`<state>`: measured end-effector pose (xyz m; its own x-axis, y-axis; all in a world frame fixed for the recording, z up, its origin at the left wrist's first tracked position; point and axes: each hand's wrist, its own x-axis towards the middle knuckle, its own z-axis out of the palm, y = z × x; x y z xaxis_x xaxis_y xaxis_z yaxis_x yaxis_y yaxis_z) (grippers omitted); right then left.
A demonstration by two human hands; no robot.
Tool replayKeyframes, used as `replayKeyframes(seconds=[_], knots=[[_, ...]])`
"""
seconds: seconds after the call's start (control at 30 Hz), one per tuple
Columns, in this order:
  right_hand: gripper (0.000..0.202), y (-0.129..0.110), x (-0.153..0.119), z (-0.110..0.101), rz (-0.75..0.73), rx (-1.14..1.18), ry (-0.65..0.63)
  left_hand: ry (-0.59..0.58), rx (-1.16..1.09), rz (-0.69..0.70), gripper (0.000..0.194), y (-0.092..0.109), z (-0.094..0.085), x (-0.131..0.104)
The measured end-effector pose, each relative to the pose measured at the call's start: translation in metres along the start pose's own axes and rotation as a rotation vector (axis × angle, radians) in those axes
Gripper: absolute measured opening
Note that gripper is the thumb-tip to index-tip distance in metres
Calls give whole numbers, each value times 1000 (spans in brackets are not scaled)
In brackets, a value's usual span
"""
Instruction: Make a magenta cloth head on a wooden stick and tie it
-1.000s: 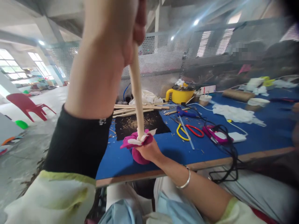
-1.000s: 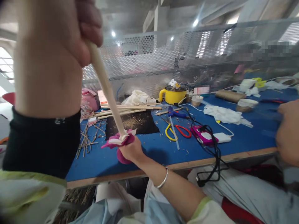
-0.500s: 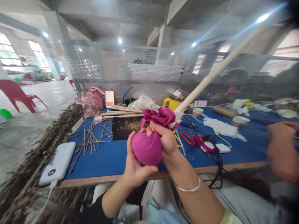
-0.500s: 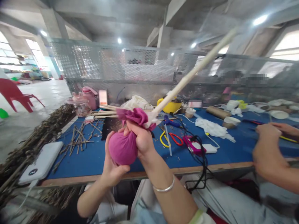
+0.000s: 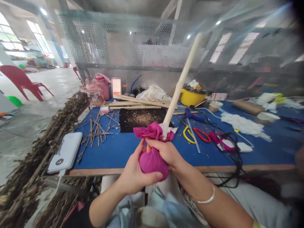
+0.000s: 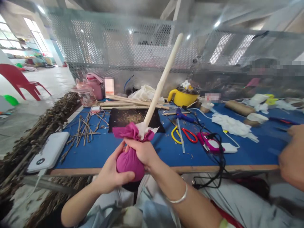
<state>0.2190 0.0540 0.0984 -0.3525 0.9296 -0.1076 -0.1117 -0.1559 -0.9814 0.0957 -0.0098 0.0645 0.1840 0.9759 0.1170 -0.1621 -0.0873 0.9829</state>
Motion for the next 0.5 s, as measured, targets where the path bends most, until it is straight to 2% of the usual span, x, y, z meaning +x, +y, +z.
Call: replayKeyframes(seconds=[0.07, 0.13, 0.2, 0.3, 0.37, 0.43, 0.5], knots=[[35, 8, -3, 4, 115, 31, -10, 112, -26, -63, 102, -4, 6, -7], [31, 9, -5, 6, 122, 11, -7, 181, -70, -94, 105, -6, 9, -10], [30, 6, -6, 7, 107, -21, -14, 137, -67, -91, 99, -3, 6, -9], [29, -1, -9, 5, 68, -123, -59, -86, -79, -116, 84, 4, -4, -5], [26, -1, -13, 4, 18, -219, -77, -177, -148, -169, 76, 5, -7, -7], [20, 3, -19, 5, -39, -312, -83, -139, -219, -231, 70, 1, -4, -14], [12, 7, -27, 8, -93, -373, -92, -50, -245, -298, 68, -3, 3, -26]])
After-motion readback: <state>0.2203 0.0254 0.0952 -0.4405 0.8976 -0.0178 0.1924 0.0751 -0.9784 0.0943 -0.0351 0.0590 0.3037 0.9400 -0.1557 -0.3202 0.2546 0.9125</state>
